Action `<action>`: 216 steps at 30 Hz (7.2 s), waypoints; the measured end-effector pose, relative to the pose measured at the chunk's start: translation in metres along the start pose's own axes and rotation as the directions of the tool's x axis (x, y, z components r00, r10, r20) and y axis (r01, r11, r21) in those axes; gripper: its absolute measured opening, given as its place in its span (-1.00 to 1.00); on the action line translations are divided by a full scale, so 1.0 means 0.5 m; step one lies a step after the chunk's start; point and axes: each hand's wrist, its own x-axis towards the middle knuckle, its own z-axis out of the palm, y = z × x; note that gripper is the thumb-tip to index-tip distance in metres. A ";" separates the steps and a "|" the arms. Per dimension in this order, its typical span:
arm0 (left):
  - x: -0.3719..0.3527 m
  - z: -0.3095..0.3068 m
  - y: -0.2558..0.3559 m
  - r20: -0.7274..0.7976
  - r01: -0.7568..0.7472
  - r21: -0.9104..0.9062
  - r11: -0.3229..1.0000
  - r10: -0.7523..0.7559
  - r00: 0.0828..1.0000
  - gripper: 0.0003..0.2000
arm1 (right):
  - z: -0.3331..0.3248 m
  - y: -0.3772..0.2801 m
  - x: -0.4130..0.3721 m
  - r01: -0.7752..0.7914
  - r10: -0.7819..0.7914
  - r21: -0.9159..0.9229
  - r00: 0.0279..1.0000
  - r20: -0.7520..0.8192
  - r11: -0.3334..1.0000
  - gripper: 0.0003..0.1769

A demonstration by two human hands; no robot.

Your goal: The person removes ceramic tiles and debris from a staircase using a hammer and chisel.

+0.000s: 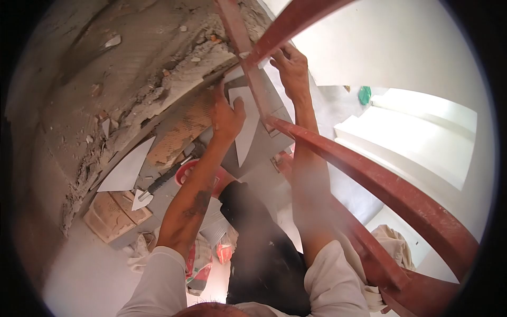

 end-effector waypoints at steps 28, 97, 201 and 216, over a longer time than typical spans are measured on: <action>-0.096 -0.182 -0.013 0.101 -0.041 0.337 0.941 0.007 0.995 -0.57 | 0.007 0.081 -0.016 -0.131 0.131 0.007 0.991 0.022 0.991 -0.63; -0.215 0.014 -0.021 0.281 0.020 0.563 0.826 -0.214 0.936 -0.07 | 0.012 0.102 -0.045 -0.244 0.238 0.033 0.963 0.128 0.969 -0.50; 0.012 0.049 -0.056 -0.226 0.180 -0.116 0.977 -0.202 0.953 -0.56 | -0.027 0.024 -0.026 -0.220 0.211 0.070 0.970 0.121 0.973 -0.49; -0.010 0.014 -0.062 -0.143 0.072 -0.046 0.996 -0.078 0.987 -0.43 | -0.003 -0.047 -0.086 0.035 -0.001 -0.324 0.994 0.105 0.945 -0.80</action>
